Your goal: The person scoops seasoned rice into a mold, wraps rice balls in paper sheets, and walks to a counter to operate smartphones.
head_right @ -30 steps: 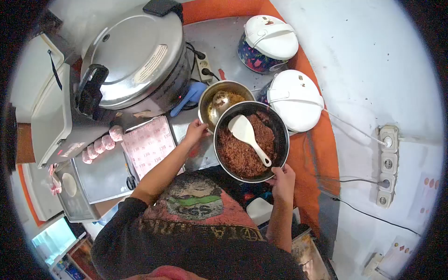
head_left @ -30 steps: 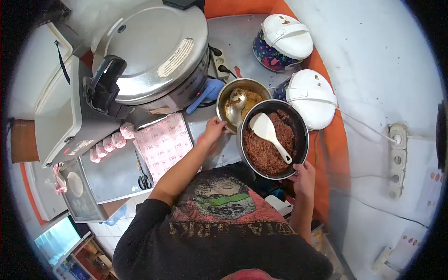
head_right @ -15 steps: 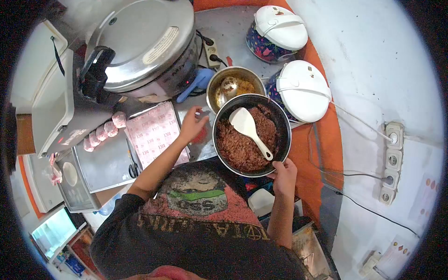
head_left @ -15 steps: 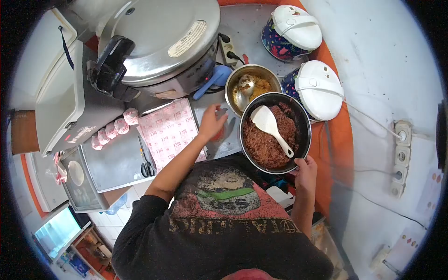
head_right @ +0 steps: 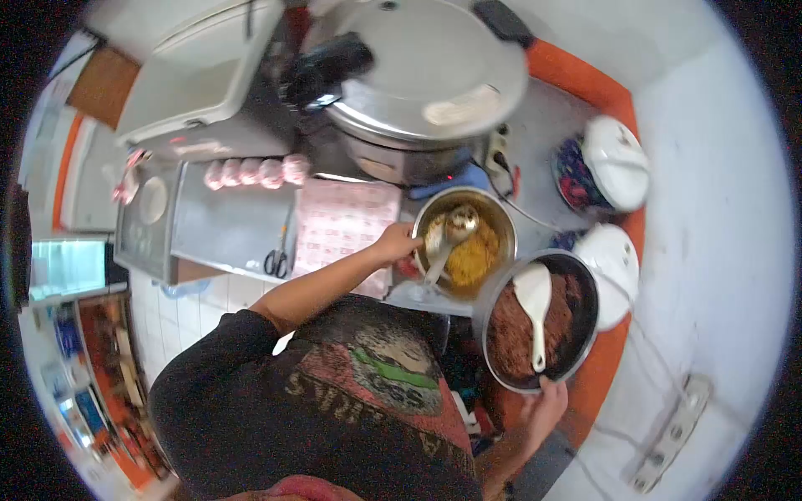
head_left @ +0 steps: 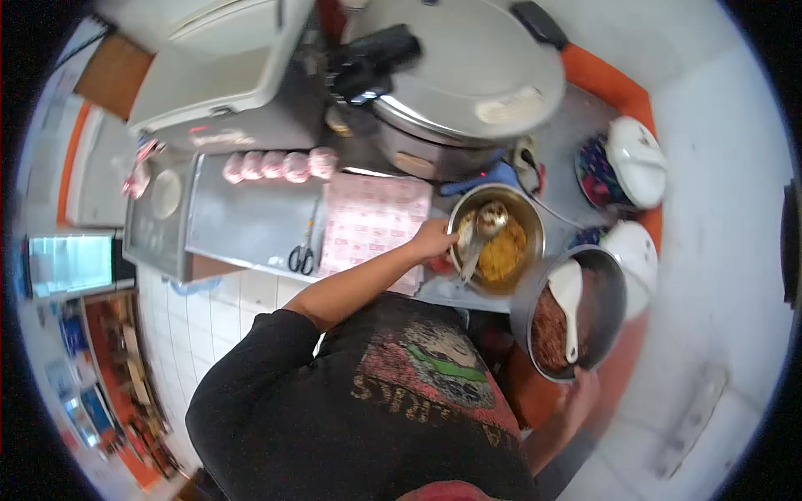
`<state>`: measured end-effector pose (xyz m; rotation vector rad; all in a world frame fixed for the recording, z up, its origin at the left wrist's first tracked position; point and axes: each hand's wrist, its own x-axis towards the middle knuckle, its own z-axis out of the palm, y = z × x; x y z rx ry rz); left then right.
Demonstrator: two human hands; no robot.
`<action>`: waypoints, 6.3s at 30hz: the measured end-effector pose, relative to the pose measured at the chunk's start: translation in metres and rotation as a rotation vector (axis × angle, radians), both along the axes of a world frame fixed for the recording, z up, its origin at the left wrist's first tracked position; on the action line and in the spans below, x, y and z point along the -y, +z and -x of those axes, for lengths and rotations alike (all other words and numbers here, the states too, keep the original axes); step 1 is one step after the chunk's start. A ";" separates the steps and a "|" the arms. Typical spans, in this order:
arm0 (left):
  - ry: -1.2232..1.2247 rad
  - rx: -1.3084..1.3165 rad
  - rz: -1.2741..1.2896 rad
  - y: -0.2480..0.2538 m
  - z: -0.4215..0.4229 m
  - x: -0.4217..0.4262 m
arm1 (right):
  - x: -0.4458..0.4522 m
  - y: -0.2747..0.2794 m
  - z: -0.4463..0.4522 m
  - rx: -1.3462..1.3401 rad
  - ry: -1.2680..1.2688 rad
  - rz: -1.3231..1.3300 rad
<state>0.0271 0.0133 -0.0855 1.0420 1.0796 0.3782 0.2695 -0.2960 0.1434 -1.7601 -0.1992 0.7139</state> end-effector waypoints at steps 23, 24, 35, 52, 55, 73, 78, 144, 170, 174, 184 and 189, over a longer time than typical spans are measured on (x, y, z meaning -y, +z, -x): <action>1.238 -0.029 0.058 0.057 0.438 0.128 | -0.110 -0.167 -0.010 -0.237 0.076 0.021; 1.328 -0.030 0.024 0.049 0.450 0.124 | -0.108 -0.173 -0.010 -0.237 0.079 0.022; 1.660 0.067 -0.045 -0.018 0.561 0.044 | -0.118 -0.210 0.025 -0.276 -0.024 -0.078; 1.672 0.152 -0.187 -0.045 0.647 0.007 | -0.129 -0.231 0.045 -0.154 -0.202 0.045; 1.843 0.006 -0.155 -0.065 0.654 0.015 | -0.137 -0.238 0.057 0.281 -0.368 0.137; -0.653 -0.089 -1.113 0.033 0.103 0.005 | -0.238 -0.175 0.063 0.815 0.323 1.083; -0.765 -0.405 -1.206 0.001 0.036 0.018 | -0.247 -0.188 0.039 0.860 0.514 1.143; 0.090 0.051 -0.365 0.052 -0.024 0.021 | -0.201 -0.161 -0.059 0.313 0.803 0.354; 0.265 0.390 0.386 0.024 -0.122 0.019 | -0.135 -0.144 0.042 0.409 0.845 0.029; 0.232 0.484 0.536 0.042 -0.128 0.011 | -0.126 -0.133 0.038 0.394 0.876 0.071; 0.226 0.577 0.385 0.069 -0.117 -0.030 | -0.121 -0.101 0.020 -0.093 0.546 0.346; 0.105 0.772 0.518 0.073 -0.062 -0.021 | -0.167 -0.151 -0.006 0.745 0.358 -0.005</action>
